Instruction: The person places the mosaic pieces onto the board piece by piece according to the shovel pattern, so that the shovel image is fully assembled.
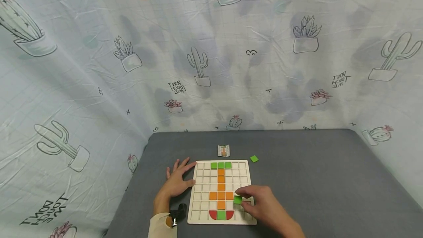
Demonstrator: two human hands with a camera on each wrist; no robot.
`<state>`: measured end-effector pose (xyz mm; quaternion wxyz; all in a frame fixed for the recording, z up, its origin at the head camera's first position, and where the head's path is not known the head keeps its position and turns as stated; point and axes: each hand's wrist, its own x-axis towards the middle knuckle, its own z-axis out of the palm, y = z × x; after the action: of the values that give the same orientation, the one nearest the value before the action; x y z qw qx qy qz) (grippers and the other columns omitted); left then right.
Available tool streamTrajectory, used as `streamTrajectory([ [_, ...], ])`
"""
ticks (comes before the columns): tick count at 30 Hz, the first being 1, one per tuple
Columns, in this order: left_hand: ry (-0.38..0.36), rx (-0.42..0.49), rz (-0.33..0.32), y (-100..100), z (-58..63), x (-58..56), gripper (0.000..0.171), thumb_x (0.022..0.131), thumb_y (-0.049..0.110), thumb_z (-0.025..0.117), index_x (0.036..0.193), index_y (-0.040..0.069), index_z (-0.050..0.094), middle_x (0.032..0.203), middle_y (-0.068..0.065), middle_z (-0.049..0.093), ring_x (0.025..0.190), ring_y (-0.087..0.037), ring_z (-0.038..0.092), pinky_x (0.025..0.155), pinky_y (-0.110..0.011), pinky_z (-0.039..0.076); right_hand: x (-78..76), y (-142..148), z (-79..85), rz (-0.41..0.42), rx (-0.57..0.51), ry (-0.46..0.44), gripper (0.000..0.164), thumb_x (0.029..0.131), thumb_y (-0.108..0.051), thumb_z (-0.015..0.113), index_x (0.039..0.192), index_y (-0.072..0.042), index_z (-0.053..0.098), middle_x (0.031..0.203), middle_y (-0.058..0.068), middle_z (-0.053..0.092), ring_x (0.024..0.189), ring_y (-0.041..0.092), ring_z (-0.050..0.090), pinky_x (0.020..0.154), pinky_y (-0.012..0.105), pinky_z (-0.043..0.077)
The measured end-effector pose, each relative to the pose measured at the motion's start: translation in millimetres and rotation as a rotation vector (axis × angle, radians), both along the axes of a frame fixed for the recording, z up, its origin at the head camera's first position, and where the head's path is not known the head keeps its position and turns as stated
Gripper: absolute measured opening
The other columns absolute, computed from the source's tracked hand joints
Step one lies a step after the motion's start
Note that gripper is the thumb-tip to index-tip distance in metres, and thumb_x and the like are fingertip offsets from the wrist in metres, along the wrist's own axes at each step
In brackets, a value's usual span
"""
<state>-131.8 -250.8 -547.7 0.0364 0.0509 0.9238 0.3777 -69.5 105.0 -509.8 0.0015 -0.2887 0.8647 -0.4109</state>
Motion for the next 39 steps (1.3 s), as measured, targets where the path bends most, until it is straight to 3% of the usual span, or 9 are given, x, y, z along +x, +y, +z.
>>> streamTrajectory([
  [3,-0.002,-0.001,-0.001,0,-0.2,-0.3,0.071,0.089,0.011,0.081,0.157,0.018,0.062,0.177,-0.019,0.036,0.168,-0.055,0.008,0.125,-0.080,-0.012,-1.2,-6,-0.2,0.011,0.024,-0.066,0.029,0.091,-0.003,0.085,0.119,-0.011,0.085,0.113,-0.005,0.083,0.093,0.007,0.076,0.085,0.031,0.066],
  [7,-0.001,-0.001,-0.001,0,-0.3,-1.1,0.071,0.089,0.011,0.081,0.157,0.018,0.062,0.177,-0.019,0.036,0.168,-0.055,0.008,0.125,-0.080,-0.011,-2.8,-12,-5.5,0.032,0.032,-0.086,0.029,0.091,-0.001,0.084,0.118,-0.010,0.085,0.113,-0.006,0.083,0.093,0.008,0.076,0.086,0.031,0.066],
  [26,0.004,0.009,-0.003,1,2.5,-1.7,0.070,0.090,0.012,0.080,0.158,0.017,0.062,0.177,-0.021,0.036,0.168,-0.055,0.007,0.125,-0.080,-0.012,-5.6,-27,-19.7,0.075,0.123,0.047,0.030,0.086,0.000,0.087,0.113,-0.013,0.085,0.108,-0.006,0.083,0.097,0.003,0.073,0.089,0.032,0.066],
  [39,0.023,0.016,-0.007,0,1.6,-0.7,0.069,0.089,0.011,0.081,0.156,0.016,0.063,0.176,-0.022,0.037,0.167,-0.057,0.009,0.124,-0.081,-0.011,-8.4,-33,-25.7,0.087,0.116,0.033,0.029,0.088,0.000,0.086,0.115,-0.012,0.085,0.111,-0.007,0.083,0.101,0.001,0.073,0.092,0.032,0.066],
])
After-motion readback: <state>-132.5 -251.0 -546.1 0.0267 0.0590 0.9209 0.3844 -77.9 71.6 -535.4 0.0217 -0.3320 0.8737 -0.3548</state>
